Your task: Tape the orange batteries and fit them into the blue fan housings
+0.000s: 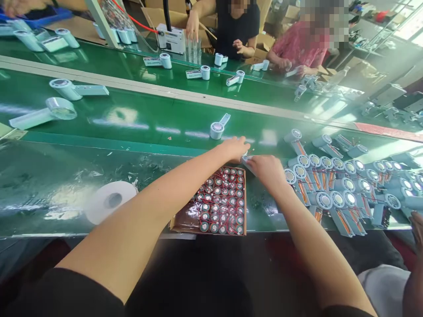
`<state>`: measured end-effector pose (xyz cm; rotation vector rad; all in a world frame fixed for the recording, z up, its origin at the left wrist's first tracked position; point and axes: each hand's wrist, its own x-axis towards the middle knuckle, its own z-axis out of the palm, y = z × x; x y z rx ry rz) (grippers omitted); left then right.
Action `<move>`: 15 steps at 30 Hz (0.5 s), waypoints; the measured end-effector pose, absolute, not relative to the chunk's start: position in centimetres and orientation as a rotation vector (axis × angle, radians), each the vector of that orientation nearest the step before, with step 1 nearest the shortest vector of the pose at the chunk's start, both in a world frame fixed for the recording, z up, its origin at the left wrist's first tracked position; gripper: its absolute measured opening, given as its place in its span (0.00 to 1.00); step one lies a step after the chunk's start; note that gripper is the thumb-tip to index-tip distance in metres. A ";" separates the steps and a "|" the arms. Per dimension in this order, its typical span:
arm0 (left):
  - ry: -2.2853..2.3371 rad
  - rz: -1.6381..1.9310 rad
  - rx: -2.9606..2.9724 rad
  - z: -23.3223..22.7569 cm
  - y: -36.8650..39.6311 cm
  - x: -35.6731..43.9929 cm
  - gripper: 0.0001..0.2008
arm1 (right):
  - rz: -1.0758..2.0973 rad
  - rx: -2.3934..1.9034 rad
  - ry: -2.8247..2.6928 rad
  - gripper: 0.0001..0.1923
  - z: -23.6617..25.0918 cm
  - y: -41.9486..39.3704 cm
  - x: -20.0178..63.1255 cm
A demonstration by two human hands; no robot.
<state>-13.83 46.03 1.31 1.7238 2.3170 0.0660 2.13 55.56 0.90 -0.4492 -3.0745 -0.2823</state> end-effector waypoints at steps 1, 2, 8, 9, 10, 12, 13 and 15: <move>2.319 0.066 1.720 1.4 46.0 -13.8 0.36 | -0.317 -0.469 -3.121 0.15 1.0 55.3 1.5; 2.320 0.068 1.714 1.5 45.9 -13.8 0.36 | -0.328 -0.481 -3.157 0.16 1.1 55.0 1.0; 2.320 0.112 1.657 1.5 45.9 -13.7 0.36 | -0.248 -0.530 -3.269 0.22 0.5 54.8 0.2; 2.315 0.118 1.645 1.6 46.1 -13.6 0.36 | -0.241 -0.530 -3.276 0.22 0.5 55.0 0.0; 2.303 0.121 1.635 1.9 46.2 -13.6 0.37 | -0.229 -0.519 -3.287 0.22 0.5 55.2 -0.2; 2.255 0.123 1.627 3.1 45.8 -13.7 0.40 | -0.186 -0.463 -3.315 0.21 0.6 55.4 -0.6; 2.229 0.118 1.631 3.8 45.0 -13.9 0.43 | -0.159 -0.420 -3.328 0.20 0.7 55.4 -0.7; 2.198 0.225 1.702 5.4 41.3 -14.1 0.44 | -0.104 -0.328 -3.335 0.16 0.7 55.3 -0.1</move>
